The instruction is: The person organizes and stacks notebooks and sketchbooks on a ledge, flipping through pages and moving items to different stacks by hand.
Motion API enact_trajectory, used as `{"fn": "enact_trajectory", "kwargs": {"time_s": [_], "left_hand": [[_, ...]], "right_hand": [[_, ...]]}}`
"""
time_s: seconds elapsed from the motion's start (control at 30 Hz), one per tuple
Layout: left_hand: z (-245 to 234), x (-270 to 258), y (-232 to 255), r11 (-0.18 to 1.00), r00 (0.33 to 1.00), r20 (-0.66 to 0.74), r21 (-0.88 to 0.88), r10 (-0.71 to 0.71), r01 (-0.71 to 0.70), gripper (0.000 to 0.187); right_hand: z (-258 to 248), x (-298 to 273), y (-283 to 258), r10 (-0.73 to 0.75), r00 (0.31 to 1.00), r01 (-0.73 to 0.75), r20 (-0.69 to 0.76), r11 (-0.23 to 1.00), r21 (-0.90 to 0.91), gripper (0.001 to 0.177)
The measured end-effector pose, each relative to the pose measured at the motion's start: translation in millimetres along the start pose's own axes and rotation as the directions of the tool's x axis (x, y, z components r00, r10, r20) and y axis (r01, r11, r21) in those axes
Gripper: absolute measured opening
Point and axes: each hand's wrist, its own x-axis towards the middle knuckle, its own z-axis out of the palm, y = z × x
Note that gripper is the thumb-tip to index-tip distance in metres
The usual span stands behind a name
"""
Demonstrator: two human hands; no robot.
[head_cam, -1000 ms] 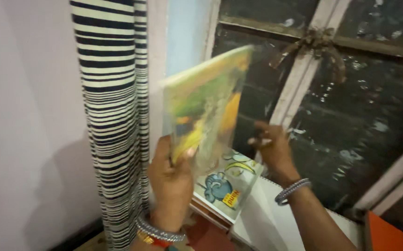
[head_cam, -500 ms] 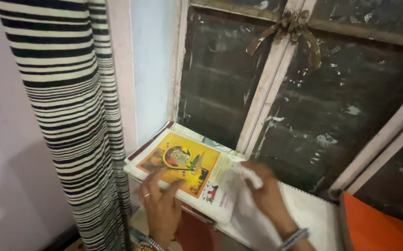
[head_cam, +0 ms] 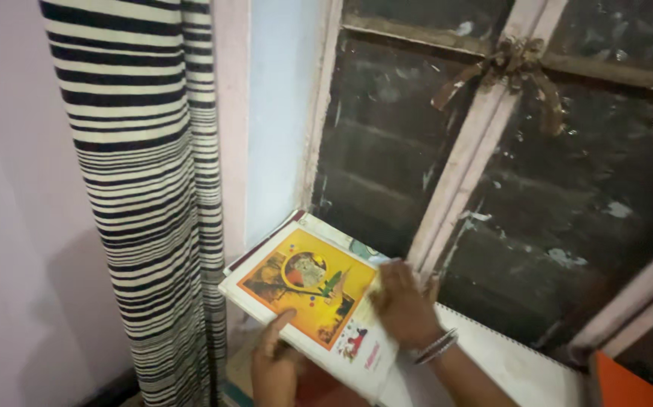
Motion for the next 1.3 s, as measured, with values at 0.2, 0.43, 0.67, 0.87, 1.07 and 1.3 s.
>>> {"fn": "enact_trajectory", "kwargs": {"time_s": [0.2,0.43,0.67,0.87,1.07,1.3], "left_hand": [[-5,0,12,0.93,0.949,0.087,-0.194,-0.302,0.314,0.055],[-6,33,-32,0.99,0.994,0.028,-0.093,0.108,-0.105,0.083],[-7,45,-17,0.981,0.994,0.011,-0.158,-0.113,0.113,0.088],[-1,36,-6,0.93,0.956,0.095,-0.223,-0.277,0.292,0.094],[-20,22,-14,0.888,0.921,0.128,-0.245,-0.369,0.39,0.099],[-21,13,34,0.857,0.89,0.097,-0.24,-0.446,0.456,0.071]], "right_hand": [[33,-2,-55,-0.761,0.614,0.785,-0.21,0.617,0.06,0.059],[-5,75,-94,-0.366,0.912,0.406,0.183,0.866,-0.292,0.044],[5,106,-145,-0.65,0.752,0.656,0.106,0.754,-0.034,0.057],[-11,100,-166,-0.426,0.888,0.442,0.174,0.895,-0.067,0.056],[17,34,-177,-0.783,0.621,0.782,0.016,0.619,-0.077,0.061],[-9,-31,-103,-0.602,0.799,0.602,0.018,0.798,-0.03,0.063]]}}
